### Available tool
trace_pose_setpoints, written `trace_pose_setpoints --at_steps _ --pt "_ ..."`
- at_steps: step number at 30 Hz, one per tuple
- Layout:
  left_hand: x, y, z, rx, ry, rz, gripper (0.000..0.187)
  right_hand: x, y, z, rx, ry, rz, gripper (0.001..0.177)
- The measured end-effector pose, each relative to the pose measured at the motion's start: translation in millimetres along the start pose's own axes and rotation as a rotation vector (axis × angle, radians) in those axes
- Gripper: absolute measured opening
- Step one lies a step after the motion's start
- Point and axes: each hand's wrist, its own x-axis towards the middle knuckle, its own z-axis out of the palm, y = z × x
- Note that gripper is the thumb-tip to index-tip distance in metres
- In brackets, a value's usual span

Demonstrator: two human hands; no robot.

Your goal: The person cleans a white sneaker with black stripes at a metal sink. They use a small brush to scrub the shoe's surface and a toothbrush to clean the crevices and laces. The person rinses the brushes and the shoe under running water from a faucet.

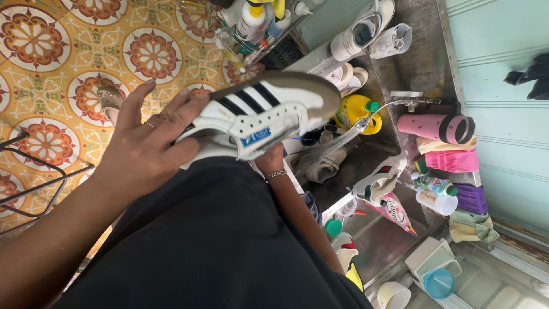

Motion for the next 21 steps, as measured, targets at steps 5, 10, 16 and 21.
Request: trace_pose_setpoints --at_steps 5,10,16,21 --pt "-1.8 1.7 3.4 -0.005 -0.022 -0.011 0.02 -25.6 52.7 26.9 1.209 -0.024 0.724 0.047" --pt "2.9 0.4 -0.5 -0.076 -0.033 -0.025 0.018 -46.1 80.1 34.5 0.215 -0.019 0.446 0.034" --pt "7.6 1.3 -6.3 -0.119 -0.031 -0.027 0.022 -52.1 59.0 9.1 0.396 0.477 0.547 0.017" --pt "15.7 4.1 -8.5 -0.074 -0.025 0.005 0.022 -30.6 2.3 -30.2 0.786 0.648 0.739 0.017"
